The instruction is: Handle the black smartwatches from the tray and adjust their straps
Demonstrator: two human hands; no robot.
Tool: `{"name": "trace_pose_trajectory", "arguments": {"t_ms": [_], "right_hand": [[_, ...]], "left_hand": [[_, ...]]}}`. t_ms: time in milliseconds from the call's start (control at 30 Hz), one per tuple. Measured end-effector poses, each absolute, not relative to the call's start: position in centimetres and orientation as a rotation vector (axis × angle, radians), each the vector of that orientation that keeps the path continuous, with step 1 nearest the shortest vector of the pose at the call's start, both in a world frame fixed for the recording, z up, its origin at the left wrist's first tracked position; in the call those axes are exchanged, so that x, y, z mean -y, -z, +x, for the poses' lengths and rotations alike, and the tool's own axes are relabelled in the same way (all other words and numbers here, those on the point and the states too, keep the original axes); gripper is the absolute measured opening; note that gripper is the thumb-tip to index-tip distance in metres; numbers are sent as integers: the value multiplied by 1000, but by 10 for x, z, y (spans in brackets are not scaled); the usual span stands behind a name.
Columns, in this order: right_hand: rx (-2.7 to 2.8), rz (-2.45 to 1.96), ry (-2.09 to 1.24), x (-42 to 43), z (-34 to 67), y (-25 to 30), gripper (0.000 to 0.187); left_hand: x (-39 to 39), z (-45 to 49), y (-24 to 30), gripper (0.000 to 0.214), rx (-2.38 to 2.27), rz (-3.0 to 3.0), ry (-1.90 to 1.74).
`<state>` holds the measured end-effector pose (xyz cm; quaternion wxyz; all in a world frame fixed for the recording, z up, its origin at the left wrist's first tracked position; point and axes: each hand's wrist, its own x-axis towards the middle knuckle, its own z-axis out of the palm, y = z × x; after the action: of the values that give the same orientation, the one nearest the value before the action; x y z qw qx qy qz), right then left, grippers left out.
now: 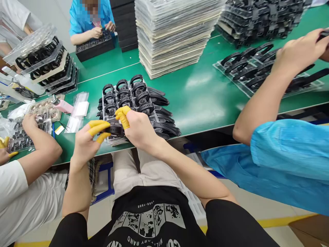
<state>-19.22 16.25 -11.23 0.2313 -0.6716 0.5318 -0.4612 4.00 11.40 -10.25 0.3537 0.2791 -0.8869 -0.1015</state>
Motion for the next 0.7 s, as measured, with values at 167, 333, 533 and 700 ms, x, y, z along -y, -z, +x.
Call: {"name": "trace_pose_trajectory", "arguments": {"t_ms": [167, 333, 533, 700], "right_hand": [[-1711, -2179, 580, -156, -174, 108, 37], [-1693, -2268, 492, -156, -162, 111, 36], [-1661, -2171, 843, -167, -185, 125, 27], [-2102, -2001, 1042, -191, -243, 138, 33]], "left_hand": [[-70, 54, 108, 25, 1972, 943, 459], [-60, 47, 117, 29, 1990, 1051, 669], [-69, 47, 116, 35, 2149, 1114, 591], [-92, 25, 105, 18, 2189, 932, 197]]}}
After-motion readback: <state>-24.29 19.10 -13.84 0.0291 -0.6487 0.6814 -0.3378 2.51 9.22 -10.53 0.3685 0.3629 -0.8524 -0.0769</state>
